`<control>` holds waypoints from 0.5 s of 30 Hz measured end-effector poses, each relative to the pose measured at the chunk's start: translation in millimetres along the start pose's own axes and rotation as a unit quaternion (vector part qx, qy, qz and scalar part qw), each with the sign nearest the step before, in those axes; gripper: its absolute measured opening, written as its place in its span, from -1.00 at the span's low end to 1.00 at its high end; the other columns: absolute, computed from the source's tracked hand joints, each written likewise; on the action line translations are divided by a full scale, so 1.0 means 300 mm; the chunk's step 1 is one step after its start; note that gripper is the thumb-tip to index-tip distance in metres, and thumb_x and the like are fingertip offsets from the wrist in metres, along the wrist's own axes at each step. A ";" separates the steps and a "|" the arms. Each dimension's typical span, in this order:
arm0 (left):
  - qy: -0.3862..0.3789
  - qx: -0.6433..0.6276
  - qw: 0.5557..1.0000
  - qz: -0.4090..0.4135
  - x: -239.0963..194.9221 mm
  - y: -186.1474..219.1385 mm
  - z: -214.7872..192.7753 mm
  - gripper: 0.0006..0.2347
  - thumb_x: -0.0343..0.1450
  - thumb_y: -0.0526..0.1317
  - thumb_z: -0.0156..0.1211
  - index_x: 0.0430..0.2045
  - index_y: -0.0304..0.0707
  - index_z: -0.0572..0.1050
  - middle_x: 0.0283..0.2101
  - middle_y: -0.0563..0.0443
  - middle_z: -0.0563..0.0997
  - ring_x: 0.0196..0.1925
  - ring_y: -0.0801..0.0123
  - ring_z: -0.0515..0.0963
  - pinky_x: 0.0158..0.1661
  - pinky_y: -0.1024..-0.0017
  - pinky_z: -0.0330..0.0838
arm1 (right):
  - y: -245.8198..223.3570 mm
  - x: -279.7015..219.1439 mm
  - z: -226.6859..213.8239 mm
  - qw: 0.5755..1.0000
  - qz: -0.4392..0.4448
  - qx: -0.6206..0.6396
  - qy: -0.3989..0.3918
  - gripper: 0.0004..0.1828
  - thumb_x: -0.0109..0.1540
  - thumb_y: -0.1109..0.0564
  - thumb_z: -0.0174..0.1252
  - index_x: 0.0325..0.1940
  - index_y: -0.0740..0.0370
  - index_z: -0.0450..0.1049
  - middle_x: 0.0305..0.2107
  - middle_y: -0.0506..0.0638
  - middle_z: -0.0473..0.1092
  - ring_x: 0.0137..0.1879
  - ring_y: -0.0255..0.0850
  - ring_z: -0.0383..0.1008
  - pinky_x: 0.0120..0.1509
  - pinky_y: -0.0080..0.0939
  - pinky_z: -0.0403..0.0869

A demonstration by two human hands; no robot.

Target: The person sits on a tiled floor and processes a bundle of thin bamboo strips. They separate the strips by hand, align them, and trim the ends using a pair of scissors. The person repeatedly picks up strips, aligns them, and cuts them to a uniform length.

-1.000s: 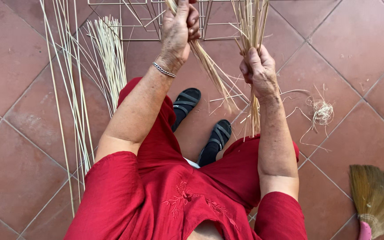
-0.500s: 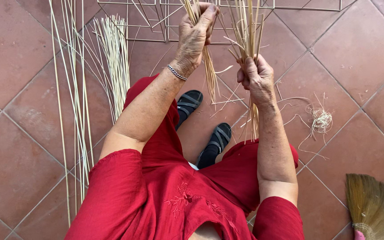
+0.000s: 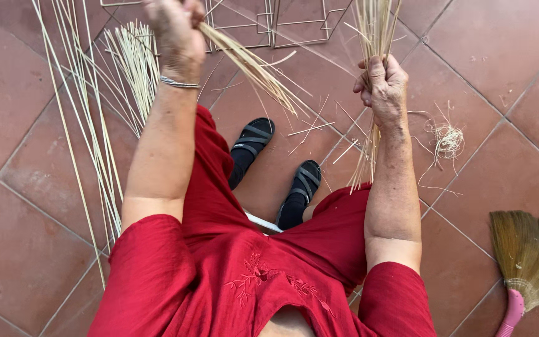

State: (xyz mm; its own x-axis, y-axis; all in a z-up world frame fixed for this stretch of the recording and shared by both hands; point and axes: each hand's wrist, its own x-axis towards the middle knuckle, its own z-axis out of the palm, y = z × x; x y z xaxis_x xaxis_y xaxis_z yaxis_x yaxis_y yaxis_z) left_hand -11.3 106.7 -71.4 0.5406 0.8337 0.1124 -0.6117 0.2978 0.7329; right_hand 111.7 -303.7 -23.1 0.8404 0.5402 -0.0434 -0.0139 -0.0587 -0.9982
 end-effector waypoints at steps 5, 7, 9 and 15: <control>0.040 0.011 0.998 0.053 0.079 0.184 -0.125 -0.71 0.63 -0.16 -0.08 -0.49 -0.30 0.37 -0.58 0.03 0.36 -0.63 0.44 0.25 -0.59 0.41 0.19 | 0.048 0.028 -0.121 0.994 -0.056 -0.054 0.081 -0.68 0.54 -0.05 0.01 -0.09 0.25 0.42 -0.60 -0.16 0.32 -0.60 -0.46 0.20 -0.60 -0.40 0.15; 0.016 0.018 0.998 0.057 0.063 0.201 -0.123 -0.66 0.67 -0.09 -0.08 -0.49 -0.28 0.37 -0.56 0.05 0.37 -0.61 0.46 0.24 -0.58 0.42 0.18 | 0.031 0.023 -0.140 0.994 -0.035 -0.007 0.104 -0.71 0.51 -0.04 0.04 -0.11 0.24 0.41 -0.63 -0.19 0.27 -0.62 -0.47 0.15 -0.62 -0.40 0.10; -0.020 0.002 0.999 0.045 0.031 0.184 -0.077 -0.64 0.67 -0.03 -0.12 -0.48 -0.24 0.36 -0.53 0.08 0.40 -0.60 0.49 0.24 -0.57 0.46 0.16 | -0.002 0.013 -0.123 0.995 -0.029 0.012 0.099 -0.72 0.50 -0.04 0.06 -0.11 0.22 0.41 -0.63 -0.20 0.26 -0.62 -0.47 0.14 -0.62 -0.39 0.09; -0.129 0.046 0.990 0.025 -0.136 0.075 0.189 -0.67 0.58 0.04 -0.06 -0.40 -0.21 0.47 -0.48 0.04 0.57 -0.51 0.42 0.58 -0.46 0.36 0.62 | -0.098 -0.007 0.056 0.999 -0.032 0.037 0.008 -0.77 0.48 0.00 0.12 -0.10 0.20 0.42 -0.61 -0.16 0.30 -0.59 -0.47 0.13 -0.56 -0.41 0.05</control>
State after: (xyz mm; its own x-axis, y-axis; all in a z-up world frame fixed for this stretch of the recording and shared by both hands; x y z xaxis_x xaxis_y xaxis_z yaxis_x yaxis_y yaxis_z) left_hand -14.5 53.1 -21.4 0.6481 0.6958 0.3095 -0.5931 0.2062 0.7783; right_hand 101.2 -289.1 5.6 0.8496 0.5271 0.0216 0.0016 0.0384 -0.9993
